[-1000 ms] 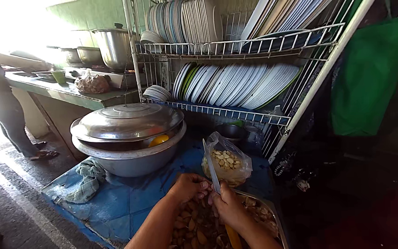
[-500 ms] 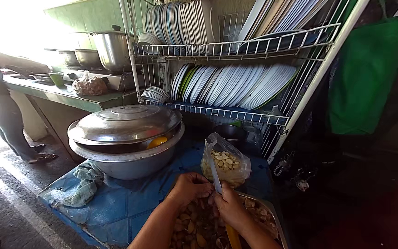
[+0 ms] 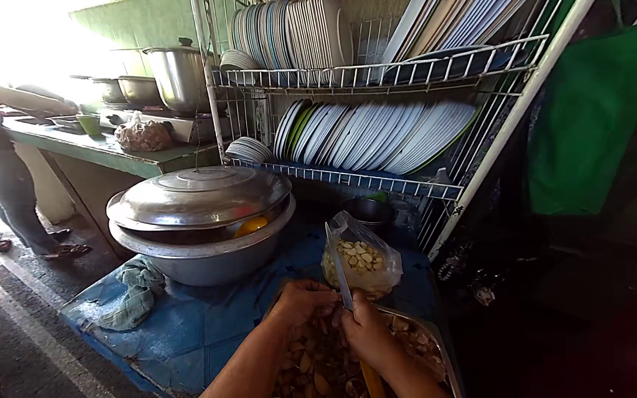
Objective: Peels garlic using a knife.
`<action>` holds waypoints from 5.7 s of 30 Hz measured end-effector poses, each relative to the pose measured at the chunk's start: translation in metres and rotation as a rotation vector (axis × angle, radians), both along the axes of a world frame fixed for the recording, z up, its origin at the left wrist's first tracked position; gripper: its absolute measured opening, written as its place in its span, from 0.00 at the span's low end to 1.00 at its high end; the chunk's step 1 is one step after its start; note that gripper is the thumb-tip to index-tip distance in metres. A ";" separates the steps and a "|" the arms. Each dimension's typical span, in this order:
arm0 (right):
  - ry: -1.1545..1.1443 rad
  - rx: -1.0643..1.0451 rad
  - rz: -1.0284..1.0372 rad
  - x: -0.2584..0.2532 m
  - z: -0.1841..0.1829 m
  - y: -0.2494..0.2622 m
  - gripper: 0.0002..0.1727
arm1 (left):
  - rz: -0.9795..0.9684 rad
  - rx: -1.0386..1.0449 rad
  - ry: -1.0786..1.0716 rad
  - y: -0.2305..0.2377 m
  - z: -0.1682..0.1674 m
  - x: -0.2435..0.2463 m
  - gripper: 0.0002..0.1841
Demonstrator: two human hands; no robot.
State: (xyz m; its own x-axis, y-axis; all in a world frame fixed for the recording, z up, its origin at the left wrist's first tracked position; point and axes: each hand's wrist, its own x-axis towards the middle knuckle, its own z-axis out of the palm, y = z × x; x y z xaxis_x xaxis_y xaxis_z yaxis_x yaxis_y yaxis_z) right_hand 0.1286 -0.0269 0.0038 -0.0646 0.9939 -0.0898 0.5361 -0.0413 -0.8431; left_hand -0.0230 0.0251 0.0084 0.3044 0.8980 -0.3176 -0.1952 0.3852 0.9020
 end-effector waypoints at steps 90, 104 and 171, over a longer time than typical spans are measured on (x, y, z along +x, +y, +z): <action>0.241 -0.063 -0.133 0.016 0.009 0.000 0.23 | -0.113 0.294 -0.007 0.005 -0.011 -0.003 0.12; 0.123 -0.102 0.033 0.006 0.010 -0.003 0.18 | -0.101 0.307 0.023 0.005 -0.012 0.000 0.11; -0.168 -0.129 -0.019 -0.004 0.012 -0.002 0.19 | -0.140 0.320 0.184 -0.002 -0.005 0.004 0.11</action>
State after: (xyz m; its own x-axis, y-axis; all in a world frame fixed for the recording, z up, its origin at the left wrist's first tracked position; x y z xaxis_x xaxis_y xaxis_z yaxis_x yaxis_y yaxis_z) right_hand 0.1250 -0.0292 0.0162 -0.0193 0.9744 -0.2241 0.6669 -0.1545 -0.7289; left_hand -0.0195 0.0228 0.0030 0.3952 0.9143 -0.0892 0.0154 0.0905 0.9958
